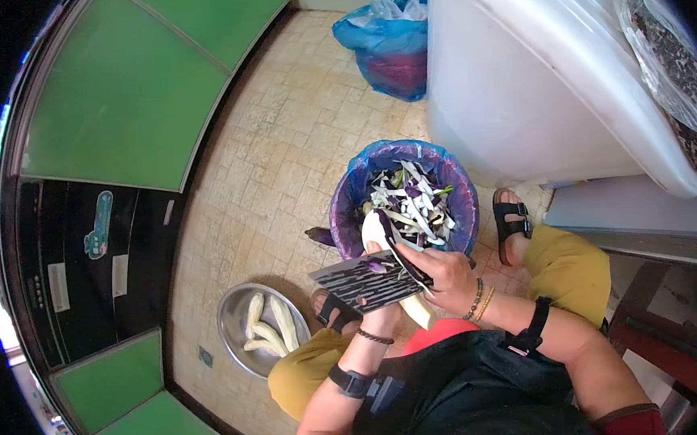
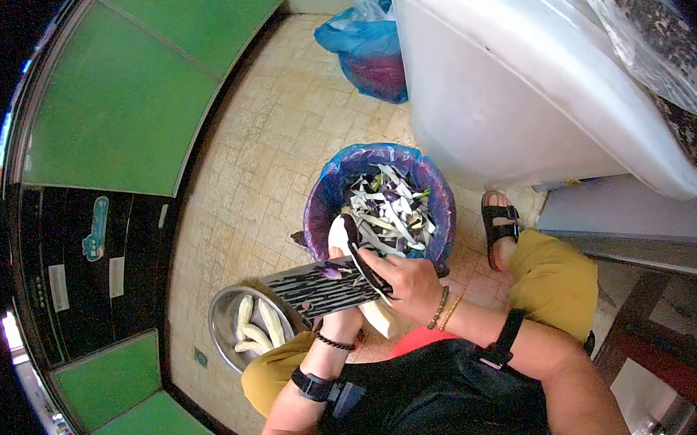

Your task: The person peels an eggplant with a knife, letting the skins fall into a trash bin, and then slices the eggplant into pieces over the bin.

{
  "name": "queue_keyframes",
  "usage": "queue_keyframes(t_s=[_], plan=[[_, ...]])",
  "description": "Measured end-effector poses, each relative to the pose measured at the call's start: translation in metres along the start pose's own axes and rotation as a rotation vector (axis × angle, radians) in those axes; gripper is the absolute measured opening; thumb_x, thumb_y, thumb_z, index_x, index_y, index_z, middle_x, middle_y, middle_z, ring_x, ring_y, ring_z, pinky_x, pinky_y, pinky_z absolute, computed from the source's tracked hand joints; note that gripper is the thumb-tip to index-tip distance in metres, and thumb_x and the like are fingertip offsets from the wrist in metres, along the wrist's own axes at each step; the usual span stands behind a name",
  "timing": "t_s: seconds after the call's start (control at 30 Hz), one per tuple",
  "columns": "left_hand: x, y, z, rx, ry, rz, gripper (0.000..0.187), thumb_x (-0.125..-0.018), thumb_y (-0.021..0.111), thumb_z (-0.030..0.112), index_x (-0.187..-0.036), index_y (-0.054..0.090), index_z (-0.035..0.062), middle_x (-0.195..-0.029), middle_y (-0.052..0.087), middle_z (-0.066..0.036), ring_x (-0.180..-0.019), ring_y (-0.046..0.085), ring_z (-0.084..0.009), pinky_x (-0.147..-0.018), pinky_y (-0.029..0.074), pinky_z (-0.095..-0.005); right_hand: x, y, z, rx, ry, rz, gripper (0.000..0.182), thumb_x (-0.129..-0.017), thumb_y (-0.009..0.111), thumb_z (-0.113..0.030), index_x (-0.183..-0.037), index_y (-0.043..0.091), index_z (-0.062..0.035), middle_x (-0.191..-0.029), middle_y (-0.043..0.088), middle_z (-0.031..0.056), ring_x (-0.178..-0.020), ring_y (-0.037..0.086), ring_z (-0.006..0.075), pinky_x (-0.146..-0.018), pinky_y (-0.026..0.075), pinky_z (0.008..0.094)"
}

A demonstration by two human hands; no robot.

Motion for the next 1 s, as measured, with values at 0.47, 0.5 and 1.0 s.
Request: queue_keyframes(t_s=[0.47,0.5,1.0], plan=[[0.0,-0.005,-0.029,-0.061,0.104,0.002,0.019,-0.092,0.049,0.017,-0.103,0.051,0.0018,-0.095,0.057,-0.003,-0.086,0.053,-0.0109,-0.073,0.045,-0.0258,0.004,0.016,0.026,0.099,-0.001,0.037,0.053,-0.072,0.06,-0.004,-0.124,0.05,-0.0074,-0.086,0.061,0.017,-0.076,0.061,0.0346,-0.065,0.048,0.0391],[0.005,-0.001,-0.021,0.006,0.088,0.007,0.018,-0.092,0.05,0.016,-0.103,0.053,0.0027,-0.092,0.058,-0.003,-0.083,0.054,-0.0115,-0.071,0.046,-0.0272,0.004,0.014,0.027,0.105,0.014,0.035,0.053,-0.072,0.06,-0.006,-0.124,0.05,-0.0072,-0.085,0.061,0.0173,-0.076,0.061,0.0349,-0.065,0.048,0.0394],[0.018,0.003,-0.009,-0.369,0.026,0.086,0.044,-0.093,0.045,0.038,-0.109,0.051,-0.0032,-0.093,0.058,-0.012,-0.085,0.052,-0.0172,-0.075,0.043,-0.0315,-0.011,0.015,0.032,0.001,0.375,-0.002,0.033,-0.08,0.054,-0.007,-0.112,0.058,-0.003,-0.081,0.061,0.0244,-0.076,0.061,0.0381,-0.065,0.048,0.0407]])
Point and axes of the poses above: each hand's wrist, its own x-axis away from the middle knuckle, its own y-axis out of the palm, z = x × y, the point moved 2 cm from there along -x, towards the middle knuckle
